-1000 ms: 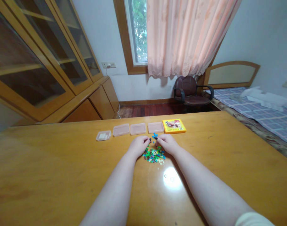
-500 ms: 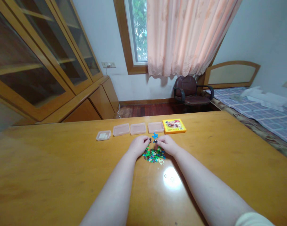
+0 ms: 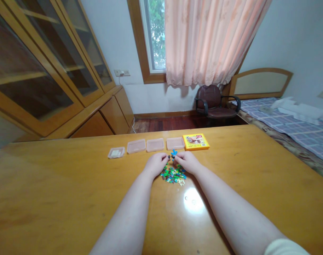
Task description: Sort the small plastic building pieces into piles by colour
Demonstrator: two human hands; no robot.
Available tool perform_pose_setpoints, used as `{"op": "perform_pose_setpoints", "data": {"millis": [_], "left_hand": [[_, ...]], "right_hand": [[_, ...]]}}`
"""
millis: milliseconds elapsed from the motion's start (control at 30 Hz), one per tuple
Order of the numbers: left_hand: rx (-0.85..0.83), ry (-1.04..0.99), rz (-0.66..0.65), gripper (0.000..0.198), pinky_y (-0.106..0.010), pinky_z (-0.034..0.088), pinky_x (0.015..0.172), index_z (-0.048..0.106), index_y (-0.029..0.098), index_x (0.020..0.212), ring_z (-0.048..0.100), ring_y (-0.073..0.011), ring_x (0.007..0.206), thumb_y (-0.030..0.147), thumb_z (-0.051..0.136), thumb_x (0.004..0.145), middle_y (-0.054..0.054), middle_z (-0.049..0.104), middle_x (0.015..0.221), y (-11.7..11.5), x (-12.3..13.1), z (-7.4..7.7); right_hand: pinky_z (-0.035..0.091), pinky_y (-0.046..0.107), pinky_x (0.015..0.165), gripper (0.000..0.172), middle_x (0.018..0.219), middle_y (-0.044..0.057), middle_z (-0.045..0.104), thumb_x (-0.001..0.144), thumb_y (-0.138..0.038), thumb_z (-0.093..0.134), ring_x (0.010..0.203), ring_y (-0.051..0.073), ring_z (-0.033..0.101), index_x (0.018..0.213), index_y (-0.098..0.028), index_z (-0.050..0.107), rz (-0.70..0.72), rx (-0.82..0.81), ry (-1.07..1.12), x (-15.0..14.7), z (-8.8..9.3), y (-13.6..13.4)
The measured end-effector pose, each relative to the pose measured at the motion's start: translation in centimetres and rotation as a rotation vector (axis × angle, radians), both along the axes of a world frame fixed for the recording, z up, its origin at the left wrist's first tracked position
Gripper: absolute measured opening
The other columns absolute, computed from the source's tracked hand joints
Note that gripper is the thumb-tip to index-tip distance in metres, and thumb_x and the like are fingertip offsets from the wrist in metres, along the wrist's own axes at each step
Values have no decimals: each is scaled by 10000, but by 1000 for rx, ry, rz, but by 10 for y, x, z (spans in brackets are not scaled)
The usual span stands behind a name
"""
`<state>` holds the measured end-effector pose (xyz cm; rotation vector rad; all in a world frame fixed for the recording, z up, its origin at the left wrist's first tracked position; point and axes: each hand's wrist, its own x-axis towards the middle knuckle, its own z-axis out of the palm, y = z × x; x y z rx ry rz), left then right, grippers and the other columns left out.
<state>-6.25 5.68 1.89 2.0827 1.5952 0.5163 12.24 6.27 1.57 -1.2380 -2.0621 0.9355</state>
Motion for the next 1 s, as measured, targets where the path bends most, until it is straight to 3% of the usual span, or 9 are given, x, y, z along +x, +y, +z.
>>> {"op": "perform_pose_setpoints", "data": {"millis": [233,733,1000], "left_hand": [[-1,-2,0,319,-238,339,591,636,164,715,541,-153,698,355,415,842,-36,658,755,-2,1,4],[4,-7,-14,316,-240,351,606,650,165,755,550,-156,709,348,409,846,-40,665,775,-1,1,3],[-5,-15,-6,317,-248,354,610,661,173,768,553,-161,710,361,417,844,-41,664,772,-1,1,4]], "right_hand": [[362,232,578,346,616,21,625,866,-336,417,619,155,558,654,-168,634,-184,136,-17,2,2,4],[357,229,578,328,609,14,635,855,-282,420,607,147,562,617,-168,614,-161,112,-4,1,3,4],[369,226,562,332,620,19,646,859,-316,435,598,140,572,635,-165,629,-129,18,11,0,0,3]]}}
